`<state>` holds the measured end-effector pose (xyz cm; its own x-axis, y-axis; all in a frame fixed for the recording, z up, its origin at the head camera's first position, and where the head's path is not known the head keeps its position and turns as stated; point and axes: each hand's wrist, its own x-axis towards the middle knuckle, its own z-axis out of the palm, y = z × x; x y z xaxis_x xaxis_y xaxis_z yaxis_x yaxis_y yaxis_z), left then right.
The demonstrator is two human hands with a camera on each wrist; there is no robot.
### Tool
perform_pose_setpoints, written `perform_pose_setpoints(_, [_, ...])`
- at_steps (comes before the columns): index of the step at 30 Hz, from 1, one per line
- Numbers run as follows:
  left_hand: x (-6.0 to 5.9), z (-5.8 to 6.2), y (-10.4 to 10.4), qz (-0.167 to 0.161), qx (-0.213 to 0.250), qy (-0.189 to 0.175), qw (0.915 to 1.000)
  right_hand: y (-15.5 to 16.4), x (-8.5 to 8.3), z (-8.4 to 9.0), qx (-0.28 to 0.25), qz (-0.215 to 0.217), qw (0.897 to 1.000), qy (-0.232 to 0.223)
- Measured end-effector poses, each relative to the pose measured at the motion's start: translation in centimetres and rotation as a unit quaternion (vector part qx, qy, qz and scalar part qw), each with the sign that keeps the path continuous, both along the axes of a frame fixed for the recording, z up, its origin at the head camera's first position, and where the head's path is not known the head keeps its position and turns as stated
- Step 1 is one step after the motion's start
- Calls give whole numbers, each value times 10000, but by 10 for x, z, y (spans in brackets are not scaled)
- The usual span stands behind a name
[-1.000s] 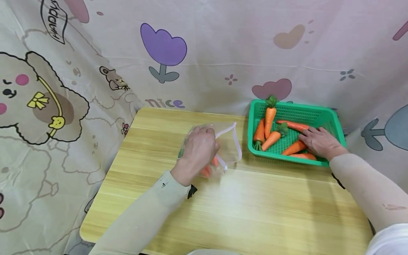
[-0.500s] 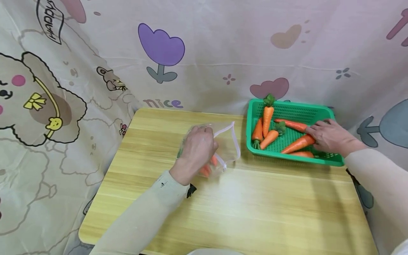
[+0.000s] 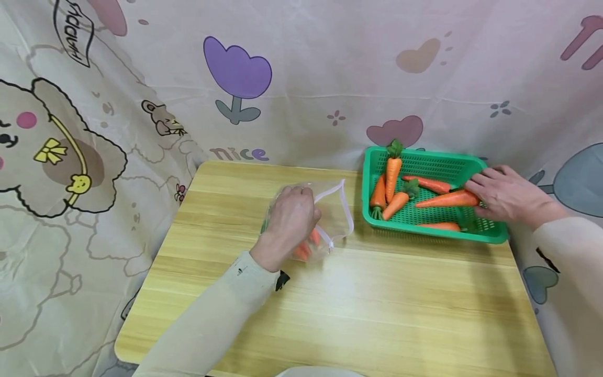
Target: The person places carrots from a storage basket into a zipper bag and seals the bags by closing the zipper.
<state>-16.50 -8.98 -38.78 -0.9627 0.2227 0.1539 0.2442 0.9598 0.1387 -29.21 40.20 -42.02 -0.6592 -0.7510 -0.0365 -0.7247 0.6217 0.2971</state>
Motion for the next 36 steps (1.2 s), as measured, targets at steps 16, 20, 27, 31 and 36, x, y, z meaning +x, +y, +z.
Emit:
perform_pose_setpoints(16, [-1, 1, -1, 18, 50, -158, 9999, -42, 9, 22, -305, 132, 9985, 429])
perform_pose_setpoints(20, [-1, 2, -2, 19, 26, -92, 10000, -55, 12, 33, -357, 262, 9972, 600])
perform_pose_setpoints(27, [-3, 5, -2, 145, 78, -289, 9994, -86, 28, 58, -291, 311, 9964, 738])
perform_pose_setpoints(31, [-3, 6, -2, 169, 164, -328, 9992, -101, 36, 69, -294, 543, 9944, 855])
perform_pose_setpoints(36, [-4, 6, -4, 104, 206, -207, 9995, -113, 41, 77, -342, 848, 9908, 995])
